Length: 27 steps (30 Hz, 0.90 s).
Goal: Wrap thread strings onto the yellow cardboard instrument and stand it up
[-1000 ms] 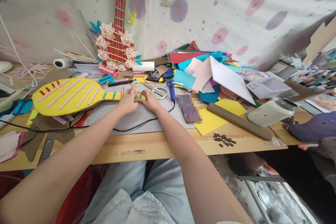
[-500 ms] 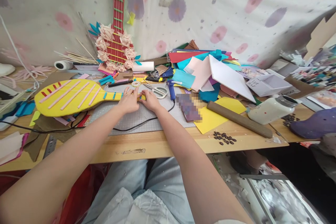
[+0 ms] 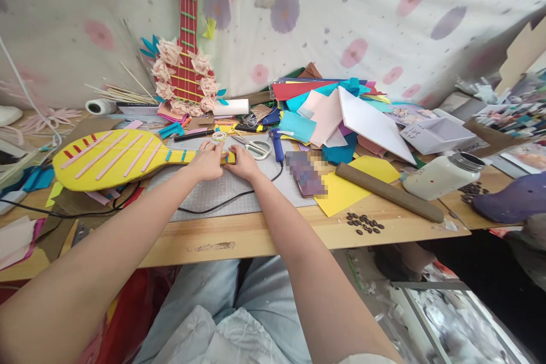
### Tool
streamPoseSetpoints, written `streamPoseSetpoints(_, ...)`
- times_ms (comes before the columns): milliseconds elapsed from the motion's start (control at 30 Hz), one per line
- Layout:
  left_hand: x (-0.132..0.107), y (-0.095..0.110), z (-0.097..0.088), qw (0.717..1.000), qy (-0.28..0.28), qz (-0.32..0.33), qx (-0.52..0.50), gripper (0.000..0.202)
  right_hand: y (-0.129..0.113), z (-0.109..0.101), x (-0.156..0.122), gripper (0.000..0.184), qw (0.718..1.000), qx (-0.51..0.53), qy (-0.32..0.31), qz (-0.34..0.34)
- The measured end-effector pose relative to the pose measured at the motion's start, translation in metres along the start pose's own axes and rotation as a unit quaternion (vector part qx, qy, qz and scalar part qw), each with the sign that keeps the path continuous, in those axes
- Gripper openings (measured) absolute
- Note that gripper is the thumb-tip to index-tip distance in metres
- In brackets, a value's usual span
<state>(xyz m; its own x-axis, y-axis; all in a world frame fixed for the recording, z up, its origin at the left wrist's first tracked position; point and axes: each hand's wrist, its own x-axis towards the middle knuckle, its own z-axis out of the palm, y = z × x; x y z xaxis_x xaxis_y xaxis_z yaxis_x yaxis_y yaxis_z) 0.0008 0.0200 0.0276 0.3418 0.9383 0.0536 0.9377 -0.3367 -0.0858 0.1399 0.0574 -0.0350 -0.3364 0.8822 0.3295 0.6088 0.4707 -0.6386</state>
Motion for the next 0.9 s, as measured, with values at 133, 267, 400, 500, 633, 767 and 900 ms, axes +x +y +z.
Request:
streamPoseSetpoints(133, 0.0008, -0.0023, 0.0, 1.0, -0.007, 0.016, 0.005, 0.077, 0.0, 0.0006, -0.0001, 0.061, 1.0, 0.003, -0.002, 0.006)
streamPoseSetpoints(267, 0.0023, -0.004, 0.0005, 0.999, -0.005, 0.034, 0.009, 0.075, 0.0001, 0.0012, -0.0003, 0.059, 1.0, 0.0, 0.007, 0.006)
streamPoseSetpoints(400, 0.0019, -0.0028, -0.0004, 1.0, -0.007, 0.026, 0.009, 0.075, 0.0002, 0.0019, -0.0001, 0.058, 1.0, -0.007, 0.005, 0.007)
streamPoseSetpoints(500, 0.0009, -0.0005, -0.0021, 0.999, -0.004, 0.032, 0.019, 0.074, 0.0, 0.002, 0.0003, 0.057, 1.0, -0.016, 0.003, 0.008)
streamPoseSetpoints(633, 0.0006, 0.002, -0.0029, 0.998, 0.003, 0.052, 0.036, 0.072, 0.0001, 0.0017, 0.0008, 0.054, 1.0, -0.026, 0.004, -0.004)
streamPoseSetpoints(767, -0.0007, 0.0033, -0.0027, 0.998, 0.005, 0.054, 0.036, 0.071, 0.0001, 0.0017, 0.0011, 0.054, 0.999, -0.039, 0.001, -0.01)
streamPoseSetpoints(900, -0.0045, 0.0048, -0.0041, 0.999, 0.0, 0.03, 0.026, 0.07, -0.0003, 0.0022, 0.0009, 0.052, 0.998, -0.055, 0.001, -0.015)
